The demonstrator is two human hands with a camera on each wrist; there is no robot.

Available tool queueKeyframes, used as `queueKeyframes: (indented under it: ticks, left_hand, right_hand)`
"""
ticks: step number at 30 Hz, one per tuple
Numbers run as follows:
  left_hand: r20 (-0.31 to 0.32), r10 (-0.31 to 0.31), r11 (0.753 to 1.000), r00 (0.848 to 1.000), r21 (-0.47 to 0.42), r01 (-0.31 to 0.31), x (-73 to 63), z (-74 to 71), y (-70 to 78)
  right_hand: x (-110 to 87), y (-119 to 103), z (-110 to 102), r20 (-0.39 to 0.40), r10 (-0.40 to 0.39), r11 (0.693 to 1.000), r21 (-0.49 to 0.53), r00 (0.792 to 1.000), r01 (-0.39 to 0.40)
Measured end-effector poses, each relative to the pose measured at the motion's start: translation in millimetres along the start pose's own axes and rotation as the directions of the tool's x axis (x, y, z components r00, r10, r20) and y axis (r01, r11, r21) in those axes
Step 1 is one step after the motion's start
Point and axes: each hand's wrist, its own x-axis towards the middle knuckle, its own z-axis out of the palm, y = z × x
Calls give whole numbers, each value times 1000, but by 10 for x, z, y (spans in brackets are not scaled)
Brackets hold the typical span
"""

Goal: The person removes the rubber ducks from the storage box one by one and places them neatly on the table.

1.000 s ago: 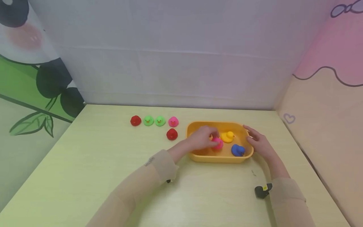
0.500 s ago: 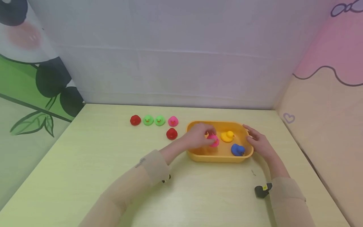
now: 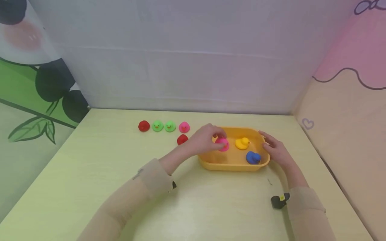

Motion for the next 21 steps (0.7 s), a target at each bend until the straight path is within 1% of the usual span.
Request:
queueKeyframes:
  ticks: [4,8,12,16,19,21]
  left_hand:
    - [-21,22,1000,1000,12,-21,-77,-75,42]
    - [-34,32,999,999,-7,-32,-171,-161,78]
    - [-59,50,998,997,-27,-52,-274,-267,104]
    - [-92,85,995,992,-36,-89,-363,-364,112]
    - [-122,119,992,985,-35,-124,-433,-428,111]
    - [-140,131,990,981,-35,-137,-486,-472,111]
  right_hand:
    - [4,6,-5,0,12,1000,3,1000,-12]
    - [-5,-18,-6,5,23,1000,5,1000,-23]
    - [-24,-56,-15,8,16,1000,-1,1000,-16]
    - [-46,-91,-22,4,24,1000,-7,1000,-24]
    - [-63,-111,-26,-5,40,999,-7,999,-40]
    - [-73,-119,-32,-4,48,999,-6,999,-48]
